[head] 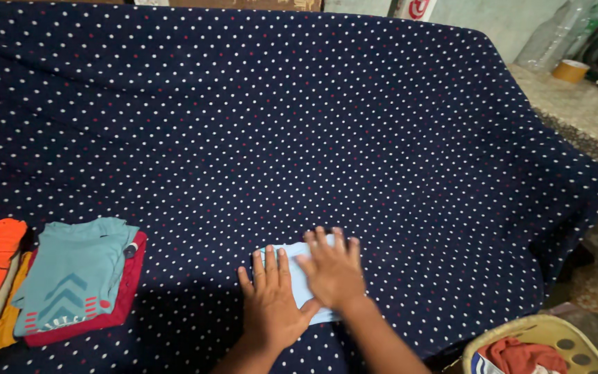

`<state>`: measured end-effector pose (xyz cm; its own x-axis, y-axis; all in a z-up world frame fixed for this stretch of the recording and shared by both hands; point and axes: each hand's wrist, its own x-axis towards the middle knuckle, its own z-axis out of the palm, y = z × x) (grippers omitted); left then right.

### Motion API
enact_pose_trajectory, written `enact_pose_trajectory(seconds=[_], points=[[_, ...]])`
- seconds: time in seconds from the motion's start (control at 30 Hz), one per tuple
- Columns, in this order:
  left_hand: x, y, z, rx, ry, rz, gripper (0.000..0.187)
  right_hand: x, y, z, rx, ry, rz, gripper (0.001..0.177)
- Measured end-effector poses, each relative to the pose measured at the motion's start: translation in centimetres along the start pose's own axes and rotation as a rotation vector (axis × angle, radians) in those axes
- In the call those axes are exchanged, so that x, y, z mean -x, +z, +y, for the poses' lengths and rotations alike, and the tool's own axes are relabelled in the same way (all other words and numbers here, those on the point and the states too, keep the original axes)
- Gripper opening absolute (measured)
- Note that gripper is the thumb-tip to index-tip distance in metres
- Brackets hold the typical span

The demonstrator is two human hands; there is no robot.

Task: The person folds several shirts on a dark blue polka-dotted surface. They smooth and align each shirt, fold the sleeves and body, then place the folded items into a nearby basket. The shirts include an orange patterned shirt, a light blue shirt with a cartoon print, and a blue-and-white shirt.

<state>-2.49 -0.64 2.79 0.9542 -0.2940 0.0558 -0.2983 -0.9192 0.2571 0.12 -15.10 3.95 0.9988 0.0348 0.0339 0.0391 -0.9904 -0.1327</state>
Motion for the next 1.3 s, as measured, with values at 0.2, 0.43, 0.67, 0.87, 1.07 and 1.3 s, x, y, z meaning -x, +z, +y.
enact_pose_trajectory(seconds=[0.2, 0.43, 0.67, 0.87, 1.07, 1.3], points=[[-0.9, 0.8, -0.3, 0.13, -0.055, -0.029, 0.107, -0.2, 1.7, 3.3, -0.116, 0.154, -0.071, 0.066], [-2.7, 1.6, -2.2, 0.076, 0.137, 0.406, 0.06, -0.4, 0.3, 5.1, -0.104, 0.004, 0.29, 0.059], [-3.1, 2.6, -2.1, 0.063, 0.054, 0.208, 0.059, 2.5, 1.2, 0.1, -0.023, -0.075, 0.05, 0.06], [-3.4, 4.0, -3.3, 0.12, -0.007, 0.241, 0.068, 2.4, 0.6, 1.0, -0.058, 0.069, -0.05, 0.068], [-4.0, 4.3, -3.3, 0.148, -0.123, 0.205, 0.078, 2.4, 0.7, 1.1, -0.061, 0.087, -0.061, 0.069], [-3.6, 2.2, -2.5, 0.159, -0.145, 0.127, 0.083, 2.4, 0.6, 0.9, -0.029, 0.099, -0.068, 0.071]])
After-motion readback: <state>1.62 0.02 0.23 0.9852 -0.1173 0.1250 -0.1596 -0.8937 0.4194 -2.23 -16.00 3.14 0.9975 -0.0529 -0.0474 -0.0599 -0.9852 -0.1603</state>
